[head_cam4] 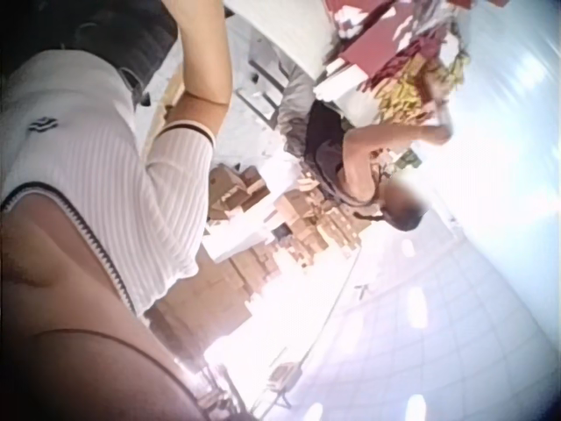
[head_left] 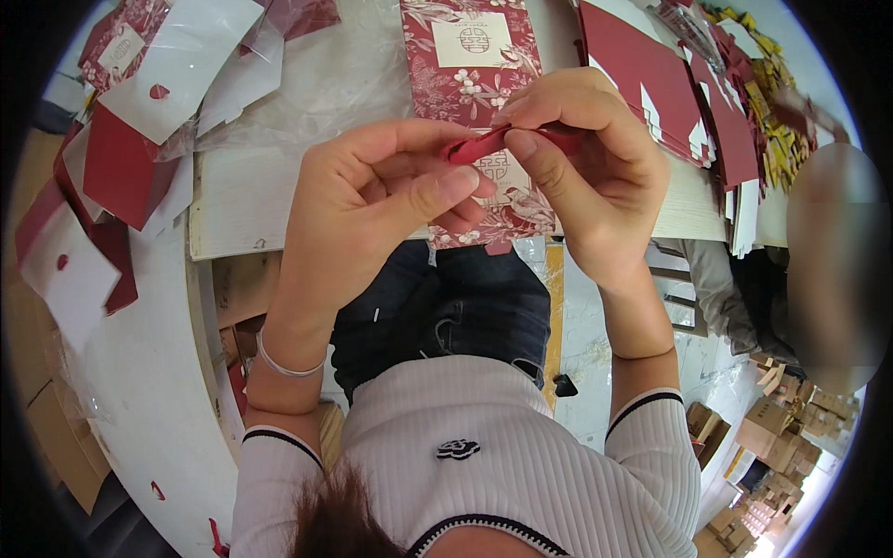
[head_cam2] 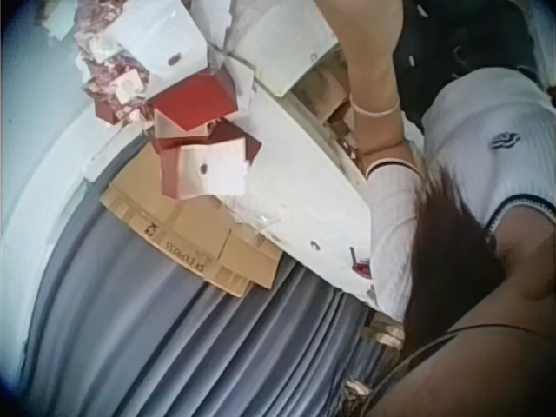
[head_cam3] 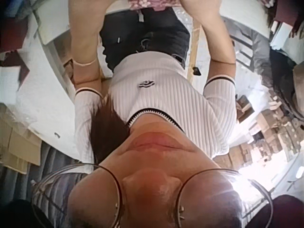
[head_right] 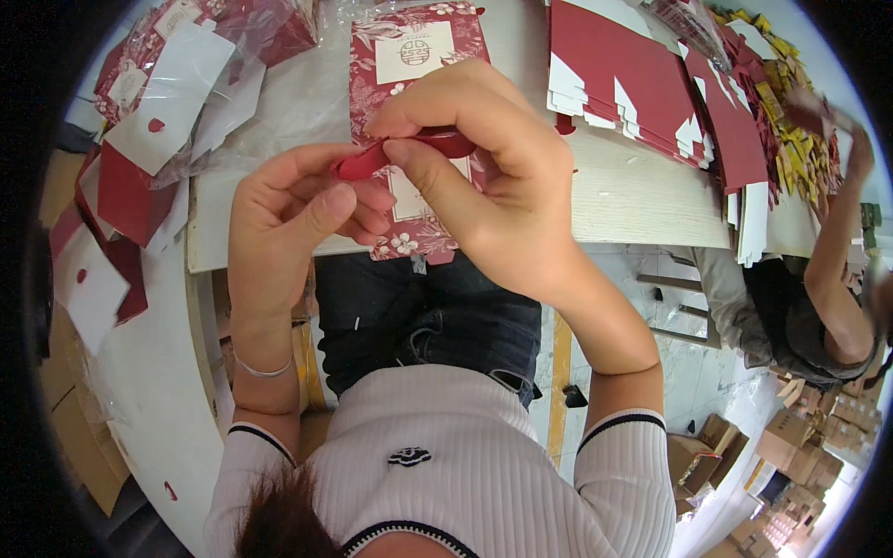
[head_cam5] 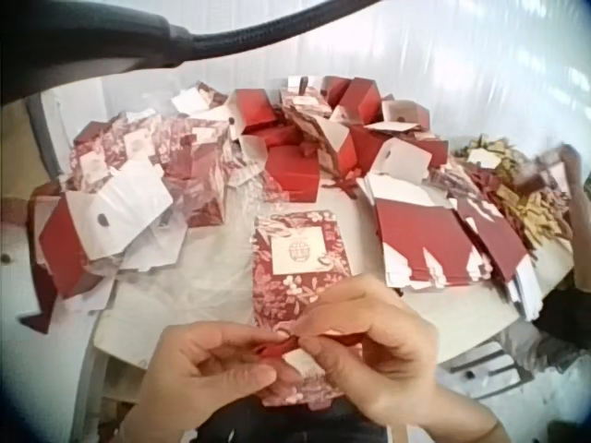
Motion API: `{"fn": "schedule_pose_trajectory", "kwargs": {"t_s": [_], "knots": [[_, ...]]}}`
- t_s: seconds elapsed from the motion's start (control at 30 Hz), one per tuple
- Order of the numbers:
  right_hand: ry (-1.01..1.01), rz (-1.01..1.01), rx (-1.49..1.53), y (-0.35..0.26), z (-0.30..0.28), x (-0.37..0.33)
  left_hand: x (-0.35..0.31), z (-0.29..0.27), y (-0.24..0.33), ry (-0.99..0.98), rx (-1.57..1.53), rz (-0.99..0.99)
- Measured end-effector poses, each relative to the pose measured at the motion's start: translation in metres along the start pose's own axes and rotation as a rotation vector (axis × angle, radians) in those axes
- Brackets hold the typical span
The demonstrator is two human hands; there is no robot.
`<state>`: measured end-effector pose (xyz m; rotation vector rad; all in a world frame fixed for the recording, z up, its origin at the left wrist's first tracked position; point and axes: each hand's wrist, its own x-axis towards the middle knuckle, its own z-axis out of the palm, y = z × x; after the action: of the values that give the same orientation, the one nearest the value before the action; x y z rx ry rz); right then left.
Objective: The person folds red paper envelopes and inserts small red paper strips into them. The person handles each envelope one at a time, folds the flaps, and places the finished items on the table.
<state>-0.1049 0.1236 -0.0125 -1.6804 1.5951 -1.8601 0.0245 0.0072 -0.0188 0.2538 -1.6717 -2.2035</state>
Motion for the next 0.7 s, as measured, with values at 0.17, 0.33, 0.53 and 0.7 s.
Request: {"fn": "schedule_pose_trajectory", "kwargs": {"t_s": [0.17, 0.33, 0.53, 0.7], "knots": [[-0.01, -0.001, -0.153, -0.004, -0.002, -0.004, 0.003, 0.006, -0.005, 0.115, 0.19, 0.147], [0.008, 0.032, -0.171, 0.0, -0.006, -0.004, 0.004, 0.016, -0.01, 0.138, 0.307, 0.196], [-0.151, 0.035, -0.3, -0.006, -0.014, 0.001, 0.011, 0.015, -0.012, 0.12, 0.421, 0.248], [-0.142, -0.135, -0.556, -0.004, -0.023, -0.002, 0.015, 0.027, -0.002, 0.1, 0.705, 0.26]]}}
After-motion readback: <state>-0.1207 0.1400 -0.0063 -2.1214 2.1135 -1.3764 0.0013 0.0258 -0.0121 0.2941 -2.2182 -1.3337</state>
